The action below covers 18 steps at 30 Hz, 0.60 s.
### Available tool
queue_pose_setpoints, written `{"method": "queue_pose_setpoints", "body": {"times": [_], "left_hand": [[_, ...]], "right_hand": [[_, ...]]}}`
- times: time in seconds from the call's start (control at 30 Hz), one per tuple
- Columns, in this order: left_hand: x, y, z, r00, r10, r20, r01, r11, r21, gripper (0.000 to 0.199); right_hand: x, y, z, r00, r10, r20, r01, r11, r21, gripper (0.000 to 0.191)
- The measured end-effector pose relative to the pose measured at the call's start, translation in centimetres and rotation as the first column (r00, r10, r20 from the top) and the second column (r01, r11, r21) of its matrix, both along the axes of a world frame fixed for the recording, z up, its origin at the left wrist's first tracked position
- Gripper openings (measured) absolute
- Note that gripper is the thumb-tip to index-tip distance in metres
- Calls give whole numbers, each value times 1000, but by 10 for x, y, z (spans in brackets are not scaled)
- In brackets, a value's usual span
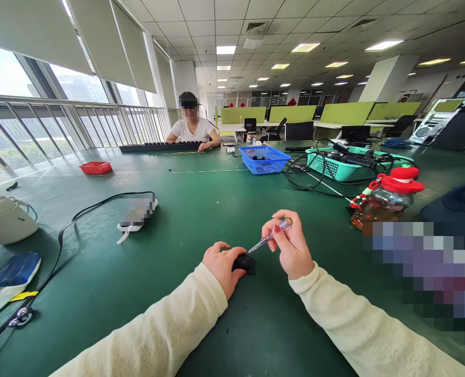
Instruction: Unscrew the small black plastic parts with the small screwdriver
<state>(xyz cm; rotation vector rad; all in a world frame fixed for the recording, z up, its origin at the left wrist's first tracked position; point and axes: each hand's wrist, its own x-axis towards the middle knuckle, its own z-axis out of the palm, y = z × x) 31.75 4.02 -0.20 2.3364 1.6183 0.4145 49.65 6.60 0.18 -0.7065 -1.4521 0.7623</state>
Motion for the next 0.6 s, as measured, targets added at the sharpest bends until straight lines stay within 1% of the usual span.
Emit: {"method": "queue_pose_setpoints", "body": {"times": [0.1, 0.2, 0.33, 0.47, 0.53, 0.6], "left_hand": [[0, 0, 1, 1000, -1, -10, 1, 1000, 3, 42], [0, 0, 0, 1000, -5, -11, 5, 1000, 14, 41], [0, 0, 0, 1000, -4, -13, 4, 1000, 29, 39], [1, 0, 1, 1000, 0, -8, 1, 999, 41, 38], [0, 0, 1, 1000, -1, -5, 1, 999, 46, 38], [0, 0, 1, 1000, -5, -7, 6, 999, 41, 38]], "right_hand": [[2, 4, 5, 999, 43, 32, -42, 999, -33, 24], [4, 8, 7, 997, 67, 31, -65, 995, -71, 26], [5, 17, 3, 996, 79, -48, -86, 983, -160, 28], [5, 27, -5, 984, 56, -171, -101, 957, -273, 32], [5, 30, -7, 977, 35, -211, -100, 946, -307, 34], [5, 29, -8, 976, 23, -215, -91, 945, -315, 34]]}}
